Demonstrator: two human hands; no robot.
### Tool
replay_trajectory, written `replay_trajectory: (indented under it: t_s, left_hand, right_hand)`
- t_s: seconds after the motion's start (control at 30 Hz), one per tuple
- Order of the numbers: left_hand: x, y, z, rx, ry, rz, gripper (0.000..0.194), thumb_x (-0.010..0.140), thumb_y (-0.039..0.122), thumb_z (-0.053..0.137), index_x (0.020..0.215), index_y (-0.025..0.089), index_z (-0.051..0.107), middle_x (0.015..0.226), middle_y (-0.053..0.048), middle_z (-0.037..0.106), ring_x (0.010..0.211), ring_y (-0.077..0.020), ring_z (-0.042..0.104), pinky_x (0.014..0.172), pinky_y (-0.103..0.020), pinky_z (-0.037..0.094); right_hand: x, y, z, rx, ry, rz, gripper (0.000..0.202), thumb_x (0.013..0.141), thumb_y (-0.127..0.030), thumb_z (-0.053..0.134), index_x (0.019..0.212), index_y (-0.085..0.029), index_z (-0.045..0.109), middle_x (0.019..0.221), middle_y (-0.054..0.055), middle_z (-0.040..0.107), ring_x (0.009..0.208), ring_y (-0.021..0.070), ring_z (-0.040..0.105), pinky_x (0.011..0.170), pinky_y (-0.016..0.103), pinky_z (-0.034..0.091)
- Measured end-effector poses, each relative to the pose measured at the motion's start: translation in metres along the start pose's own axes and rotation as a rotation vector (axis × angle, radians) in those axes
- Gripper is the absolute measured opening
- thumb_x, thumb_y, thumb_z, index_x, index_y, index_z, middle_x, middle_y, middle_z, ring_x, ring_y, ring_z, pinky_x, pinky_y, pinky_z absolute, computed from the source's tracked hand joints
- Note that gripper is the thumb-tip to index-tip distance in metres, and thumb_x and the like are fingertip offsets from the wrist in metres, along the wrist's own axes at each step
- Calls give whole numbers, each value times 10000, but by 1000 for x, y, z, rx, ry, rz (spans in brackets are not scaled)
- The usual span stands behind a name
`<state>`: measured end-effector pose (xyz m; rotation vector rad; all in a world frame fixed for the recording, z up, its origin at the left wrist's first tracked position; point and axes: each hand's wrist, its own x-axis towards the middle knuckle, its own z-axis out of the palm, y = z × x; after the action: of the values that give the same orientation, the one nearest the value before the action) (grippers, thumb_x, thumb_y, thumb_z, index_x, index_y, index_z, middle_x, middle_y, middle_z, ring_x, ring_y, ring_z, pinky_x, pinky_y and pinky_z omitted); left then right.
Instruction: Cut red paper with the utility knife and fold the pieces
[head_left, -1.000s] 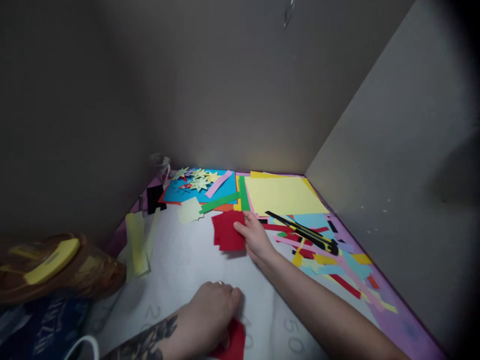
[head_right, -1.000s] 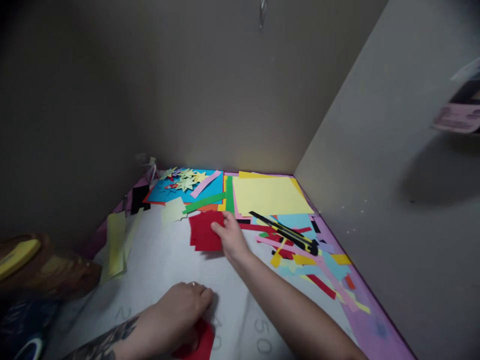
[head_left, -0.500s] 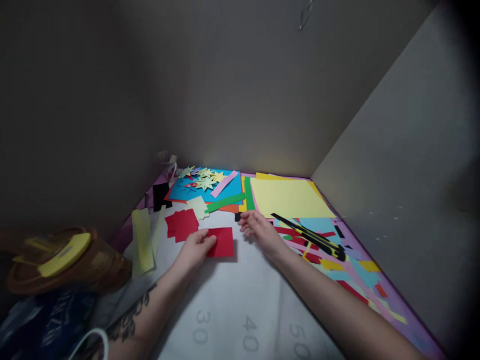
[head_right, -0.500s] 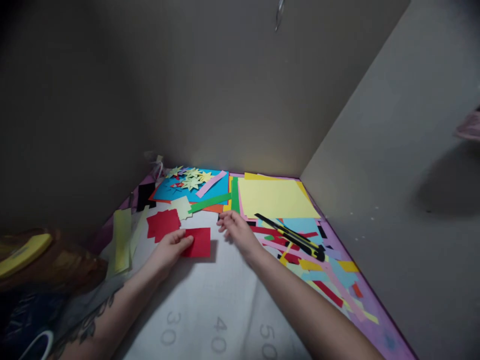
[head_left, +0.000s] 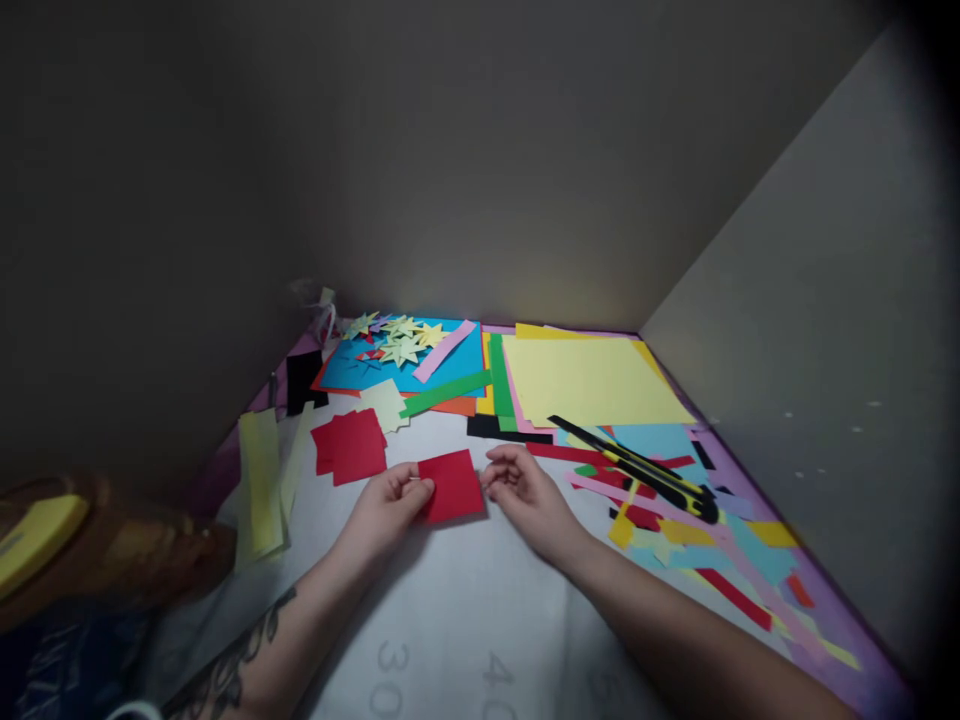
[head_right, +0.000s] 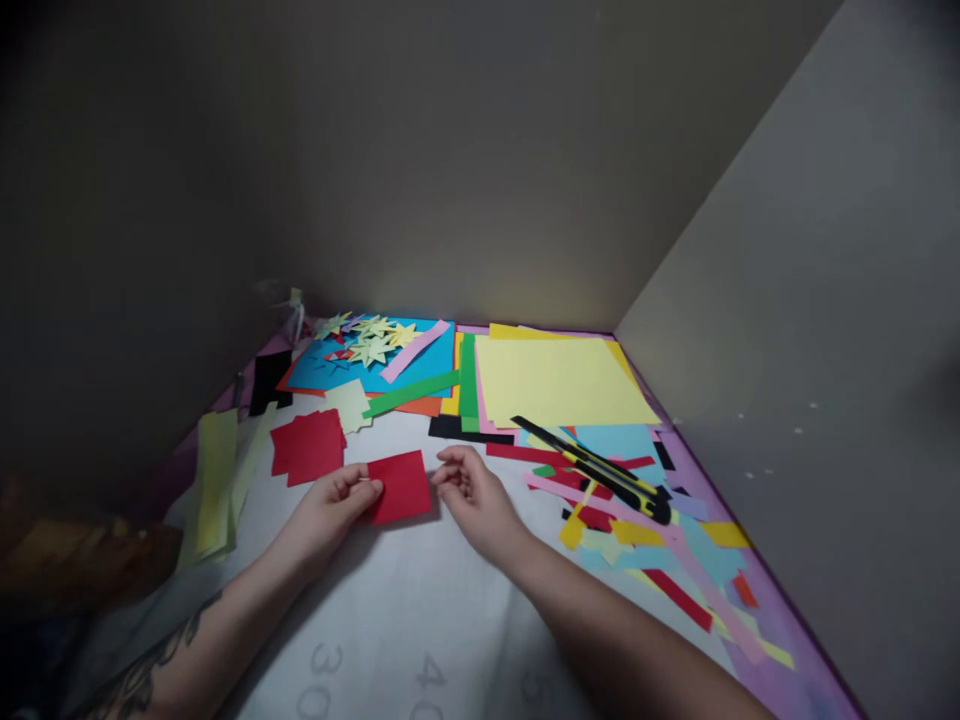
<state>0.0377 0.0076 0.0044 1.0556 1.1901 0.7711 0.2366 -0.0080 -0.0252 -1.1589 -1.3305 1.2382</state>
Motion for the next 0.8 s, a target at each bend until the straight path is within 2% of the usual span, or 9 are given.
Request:
replay_trajectory:
  t_s: [0.07, 0.17, 0.27, 0.37, 0.43, 0.53, 0.63, 0.7, 0.8]
  left_hand:
    - [1, -1, -1, -37, -22, -26, 350, 722, 441, 635, 611, 166, 449, 512, 60, 433, 450, -56, 336, 456, -184, 221]
    - [1, -3, 0, -76, -84, -50, 316, 748, 428, 620, 655, 156, 491, 554, 32, 505, 483, -67, 394, 482, -183, 267]
    - [0, -4, 2, -134, -126, -64, 276, 763, 390, 624, 688, 160, 491, 549, 47, 486, 486, -61, 387, 486, -176, 269]
    - [-2, -2, 4, -166, -130, -91, 266, 756, 380, 641, 710, 169, 484, 527, 64, 459, 464, -54, 367, 467, -169, 253]
    - [-4, -1, 5, -164, -137, -103, 256, 753, 386, 643, 765, 171, 504, 543, 52, 501, 480, -63, 411, 481, -168, 287]
    - [-7, 0, 5, -144, -148, -69, 302, 781, 373, 612, 996, 184, 516, 652, 12, 600, 558, -99, 516, 561, -201, 395]
    - [-9, -4, 2, -47, -116, 102, 381, 827, 321, 554, 1184, 234, 451, 900, -45, 654, 708, -137, 595, 671, -262, 467]
    - [-9, -8, 0, 97, -79, 242, 317, 822, 273, 563, 1134, 242, 520, 1023, -67, 638, 828, -158, 609, 731, -276, 477]
    - [-9, -11, 0, 277, -21, 368, 218, 753, 234, 649, 970, 214, 639, 993, -68, 648, 858, -173, 614, 732, -264, 482]
  right_hand:
    - [0, 0, -4, -202, -50, -144, 291, 810, -127, 503, 1069, -251, 545, 973, 48, 605, 862, 174, 576, 741, 311, 467]
    - [0, -2, -5, -339, -148, -330, 343, 799, -50, 453, 1038, -250, 599, 972, 54, 612, 914, 183, 574, 795, 331, 471]
    - [1, -5, -6, -352, -144, -376, 337, 791, -29, 450, 976, -247, 629, 909, 45, 632, 869, 169, 593, 765, 311, 486]
    - [0, -6, -8, -317, -120, -339, 279, 781, -47, 498, 897, -246, 658, 869, 39, 643, 823, 164, 607, 729, 298, 496]
    - [-1, -7, -8, -244, -100, -274, 203, 777, -86, 553, 834, -241, 670, 853, 39, 644, 804, 164, 614, 713, 295, 500]
    - [-2, -7, -8, -66, -36, -149, 51, 759, -181, 642, 758, -226, 667, 883, 47, 650, 839, 177, 621, 741, 308, 501]
    - [-2, -8, -6, 103, 40, -46, 60, 723, -254, 696, 715, -211, 654, 897, 48, 654, 851, 185, 621, 748, 315, 497]
    - [-3, -9, -5, 179, 79, 7, 102, 700, -278, 720, 696, -207, 648, 865, 41, 652, 808, 179, 619, 716, 309, 492]
    - [-7, -11, -2, 237, 74, 40, 114, 690, -277, 729, 671, -202, 645, 831, 34, 648, 785, 174, 612, 709, 307, 477]
